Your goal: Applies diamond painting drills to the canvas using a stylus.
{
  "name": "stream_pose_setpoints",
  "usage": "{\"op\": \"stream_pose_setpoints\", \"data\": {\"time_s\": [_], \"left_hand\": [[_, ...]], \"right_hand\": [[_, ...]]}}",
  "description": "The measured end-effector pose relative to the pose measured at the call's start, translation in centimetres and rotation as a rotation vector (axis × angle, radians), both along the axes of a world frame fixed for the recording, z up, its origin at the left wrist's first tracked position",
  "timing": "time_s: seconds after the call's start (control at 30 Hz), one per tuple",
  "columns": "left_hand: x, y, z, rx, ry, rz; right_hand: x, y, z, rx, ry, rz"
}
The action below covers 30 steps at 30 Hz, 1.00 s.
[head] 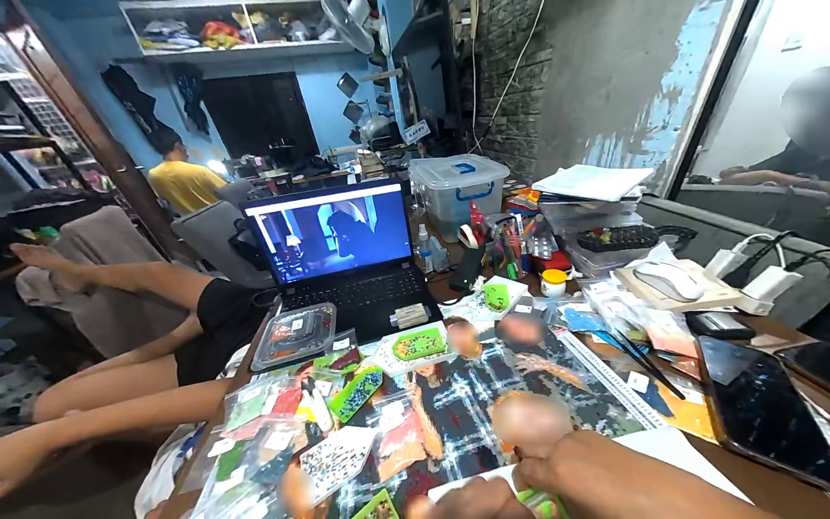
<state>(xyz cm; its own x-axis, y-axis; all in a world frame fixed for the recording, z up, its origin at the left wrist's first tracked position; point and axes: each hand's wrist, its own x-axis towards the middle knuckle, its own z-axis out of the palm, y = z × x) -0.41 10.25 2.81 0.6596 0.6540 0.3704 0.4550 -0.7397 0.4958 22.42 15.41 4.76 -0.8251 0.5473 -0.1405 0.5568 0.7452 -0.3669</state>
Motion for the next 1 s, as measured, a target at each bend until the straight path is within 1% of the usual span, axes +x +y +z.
{"op": "stream_pose_setpoints", "data": {"time_s": [0.1,0.17,0.3,0.4,0.43,0.5,0.57,0.6,0.67,0.77,0.83,0.9,0.97,1.0], "left_hand": [[-0.4,0.5,-0.3,-0.055,0.068,0.126],[-0.5,0.5,-0.4,-0.081,0.091,0.163],[-0.7,0.4,-0.4,-0.123,0.163,0.192],[-0.9,0.4,-0.3,-0.179,0.196,0.172],[-1.0,0.4,-0.3,-0.19,0.208,0.169],[-0.9,0.3,-0.4,-0.192,0.211,0.176],[-0.8,0.3,-0.4,-0.177,0.196,0.185],[-0.8,0.4,-0.4,-0.173,0.192,0.185],[-0.9,0.5,-0.4,-0.188,0.191,0.176],[-1.1,0.6,-0.4,-0.195,0.184,0.165],[-1.1,0.6,-0.5,-0.182,0.176,0.166],[-1.1,0.6,-0.5,-0.174,0.174,0.17],[-1.1,0.6,-0.4,-0.175,0.175,0.178],[-1.0,0.6,-0.4,-0.18,0.175,0.184]], "right_hand": [[-0.2,-0.1,-0.3,0.008,0.037,0.011],[-0.3,-0.1,-0.6,0.014,0.057,0.017],[-0.3,-0.1,-0.8,0.03,0.081,0.035],[0.2,0.1,-0.3,0.022,0.117,0.013],[0.5,0.3,-0.2,0.028,0.16,0.004],[1.0,0.8,-0.8,0.131,0.324,-0.008],[1.0,1.4,-1.7,0.27,0.565,-0.038],[1.0,1.6,-1.9,0.27,0.68,-0.07],[0.9,1.6,-1.8,0.128,0.869,-0.172],[0.9,1.9,-2.1,-0.128,1.023,-0.277],[1.0,2.1,-2.4,-0.217,1.038,-0.335],[0.9,1.7,-2.4,-0.265,0.997,-0.439],[0.9,1.5,-2.4,-0.309,1.001,-0.424],[0.8,1.5,-2.5,-0.28,1.012,-0.391]]}}
